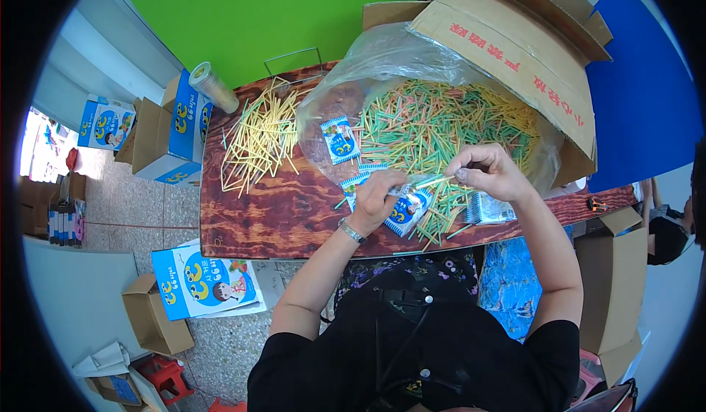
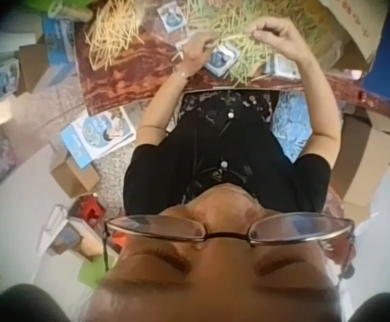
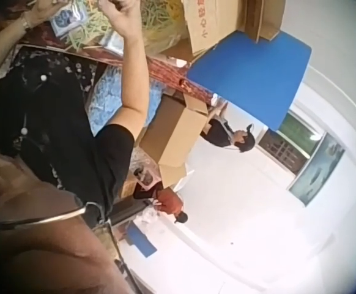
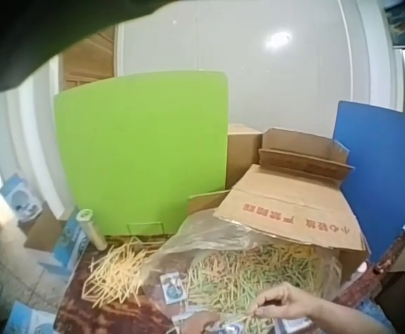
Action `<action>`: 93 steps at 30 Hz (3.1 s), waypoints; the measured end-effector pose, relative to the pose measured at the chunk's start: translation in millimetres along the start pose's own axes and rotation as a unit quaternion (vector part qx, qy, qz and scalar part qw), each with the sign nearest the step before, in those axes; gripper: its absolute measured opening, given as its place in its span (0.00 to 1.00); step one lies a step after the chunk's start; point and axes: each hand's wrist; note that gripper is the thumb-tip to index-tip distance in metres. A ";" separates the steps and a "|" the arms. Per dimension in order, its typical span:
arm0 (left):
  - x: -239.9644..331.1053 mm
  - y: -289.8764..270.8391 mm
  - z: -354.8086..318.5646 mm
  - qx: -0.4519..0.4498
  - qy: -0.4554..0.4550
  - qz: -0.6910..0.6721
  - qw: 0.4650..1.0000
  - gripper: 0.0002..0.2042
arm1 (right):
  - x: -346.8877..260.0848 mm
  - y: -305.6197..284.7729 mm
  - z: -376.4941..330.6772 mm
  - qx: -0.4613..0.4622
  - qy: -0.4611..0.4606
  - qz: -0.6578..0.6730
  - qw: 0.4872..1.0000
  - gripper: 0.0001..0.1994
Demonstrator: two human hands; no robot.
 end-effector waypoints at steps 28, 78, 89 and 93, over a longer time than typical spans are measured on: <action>10.8 -5.0 -5.3 0.004 0.070 -0.019 0.997 0.22 | 35.5 13.2 11.8 0.129 -0.106 -0.503 0.848 0.09; -87.7 -97.5 2.6 0.075 -0.305 0.139 0.939 0.13 | 69.2 134.1 113.4 0.049 -0.143 -0.627 0.765 0.19; -26.7 -66.0 -17.1 0.067 -0.245 0.140 0.957 0.19 | 82.3 91.6 94.3 0.140 -0.180 -0.470 0.853 0.08; -3.0 -53.2 -19.3 -0.035 -0.376 -0.054 0.924 0.12 | 61.9 83.4 79.4 0.106 -0.134 -0.301 0.938 0.08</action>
Point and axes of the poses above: each hand's wrist, its own z-axis towards the middle knuckle, its own y-axis out of the palm, x = y × z, and after that the axes turned 15 degrees about -z, right-handed
